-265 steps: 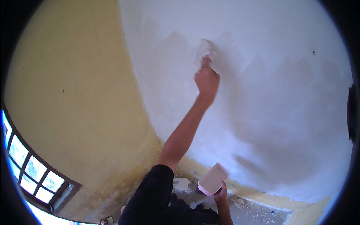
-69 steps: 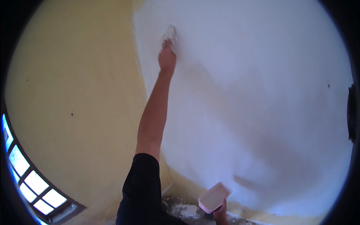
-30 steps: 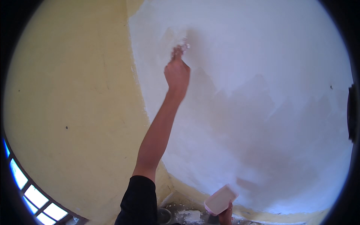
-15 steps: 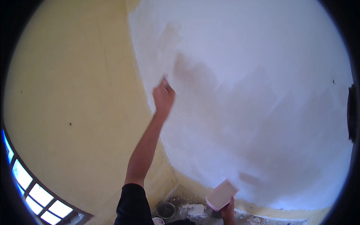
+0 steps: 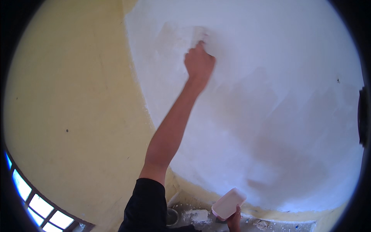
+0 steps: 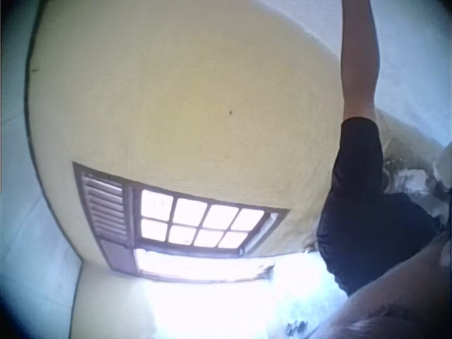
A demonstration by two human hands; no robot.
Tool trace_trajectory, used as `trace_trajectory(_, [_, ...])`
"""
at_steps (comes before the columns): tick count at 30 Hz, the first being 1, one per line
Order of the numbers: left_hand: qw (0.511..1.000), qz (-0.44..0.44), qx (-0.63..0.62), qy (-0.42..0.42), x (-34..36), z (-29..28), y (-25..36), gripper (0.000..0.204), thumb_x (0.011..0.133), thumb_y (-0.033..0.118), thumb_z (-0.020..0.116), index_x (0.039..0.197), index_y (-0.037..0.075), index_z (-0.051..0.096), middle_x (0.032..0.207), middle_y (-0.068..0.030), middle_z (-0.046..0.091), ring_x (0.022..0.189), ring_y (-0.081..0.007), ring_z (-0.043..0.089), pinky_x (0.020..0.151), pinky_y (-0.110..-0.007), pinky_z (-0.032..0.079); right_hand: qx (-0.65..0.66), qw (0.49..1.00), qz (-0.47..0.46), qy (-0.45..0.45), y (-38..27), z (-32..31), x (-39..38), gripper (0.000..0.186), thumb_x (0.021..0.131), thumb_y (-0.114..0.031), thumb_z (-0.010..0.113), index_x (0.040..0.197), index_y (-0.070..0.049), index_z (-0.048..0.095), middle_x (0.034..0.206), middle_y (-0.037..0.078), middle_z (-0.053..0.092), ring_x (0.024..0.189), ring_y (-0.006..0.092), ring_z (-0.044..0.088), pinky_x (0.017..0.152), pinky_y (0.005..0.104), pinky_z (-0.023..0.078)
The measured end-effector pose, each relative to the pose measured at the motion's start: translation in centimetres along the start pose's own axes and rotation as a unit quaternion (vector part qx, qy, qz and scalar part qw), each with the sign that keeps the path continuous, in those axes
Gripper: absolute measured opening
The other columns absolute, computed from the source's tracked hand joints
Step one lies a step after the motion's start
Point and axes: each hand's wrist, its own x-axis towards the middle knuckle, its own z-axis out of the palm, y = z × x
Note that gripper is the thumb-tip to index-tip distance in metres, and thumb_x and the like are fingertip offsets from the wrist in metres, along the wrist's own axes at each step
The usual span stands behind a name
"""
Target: The person applies white plaster to a yellow wall using a putty knife and a plastic container, smoothing the material across the surface in multiple strokes.
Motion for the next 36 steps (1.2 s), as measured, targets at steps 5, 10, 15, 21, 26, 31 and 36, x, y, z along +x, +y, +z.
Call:
trace_trajectory(5, [0.988,0.023,-0.126,-0.088,-6.7,-5.1,-1.4,0.036,0.079,0.000,0.053,0.113,0.003,0.066,0.083,-0.0264,0.065,0.076,-0.0423,0.064,0.071,-0.049,0.051,0.002,1.000,0.014,-0.024,3.4,0.5,0.4,0.051,0.100,-0.041,0.039,0.138,-0.007,0.038,0.132,0.011,0.052,0.122,0.0285,0.052,0.103,0.0456,0.042])
trace_trajectory(10, [0.994,0.069,-0.010,0.083,-6.4,-1.8,-14.0,0.046,0.077,-0.008,0.053,0.122,0.000,0.059,0.095,-0.0256,0.066,0.076,-0.0385,0.066,0.063,-0.045,0.054,0.036,0.998,0.042,0.025,8.6,0.5,2.0,0.049,0.100,-0.041,0.040,0.137,-0.008,0.039,0.131,0.010,0.053,0.121,0.0283,0.052,0.102,0.0453,0.043])
trace_trajectory(15, [0.993,0.093,0.075,-0.003,-13.3,2.5,-18.8,0.061,0.074,-0.010,0.054,0.134,-0.006,0.046,0.131,-0.0262,0.054,0.118,-0.0389,0.056,0.080,-0.039,0.058,0.039,0.998,0.047,-0.025,13.1,0.6,2.9,0.048,0.100,-0.040,0.040,0.135,-0.008,0.041,0.130,0.011,0.054,0.120,0.0285,0.053,0.101,0.0466,0.043])
trace_trajectory(21, [0.985,0.062,-0.057,-0.153,-24.2,-3.3,-21.4,0.055,0.075,-0.010,0.053,0.130,-0.004,0.052,0.119,-0.0259,0.061,0.105,-0.0357,0.064,0.078,-0.038,0.057,0.020,0.999,0.023,-0.034,15.7,1.6,4.1,0.048,0.097,-0.035,0.047,0.133,-0.004,0.038,0.122,0.012,0.055,0.114,0.0276,0.058,0.093,0.0437,0.051])
trace_trajectory(26, [0.987,-0.152,-0.044,0.017,-15.9,-7.0,-26.1,0.009,0.083,0.001,0.053,0.075,-0.003,0.055,0.069,-0.0277,0.059,0.067,-0.0450,0.060,0.058,-0.048,0.046,0.042,0.998,0.045,-0.034,17.6,4.1,4.7,0.045,0.097,-0.034,0.047,0.131,-0.005,0.040,0.119,0.010,0.056,0.111,0.0250,0.059,0.091,0.0423,0.051])
trace_trajectory(31, [0.982,-0.182,0.007,0.039,-8.3,-1.9,-24.8,0.015,0.077,0.006,0.054,0.084,-0.002,0.064,0.079,-0.0263,0.065,0.077,-0.0463,0.063,0.073,-0.053,0.050,0.037,0.996,0.074,-0.026,12.0,-0.7,3.3,0.044,0.097,-0.033,0.047,0.130,-0.006,0.040,0.120,0.009,0.056,0.108,0.0242,0.059,0.089,0.0413,0.051])
trace_trajectory(36, [0.997,-0.073,0.013,-0.026,-10.3,1.7,-8.7,0.034,0.077,0.003,0.055,0.111,0.000,0.057,0.076,-0.0237,0.066,0.072,-0.0409,0.066,0.068,-0.052,0.051,-0.132,0.987,0.004,-0.086,9.8,-2.2,3.7,0.043,0.097,-0.035,0.047,0.130,-0.007,0.040,0.120,0.009,0.055,0.111,0.0246,0.058,0.090,0.0429,0.050])
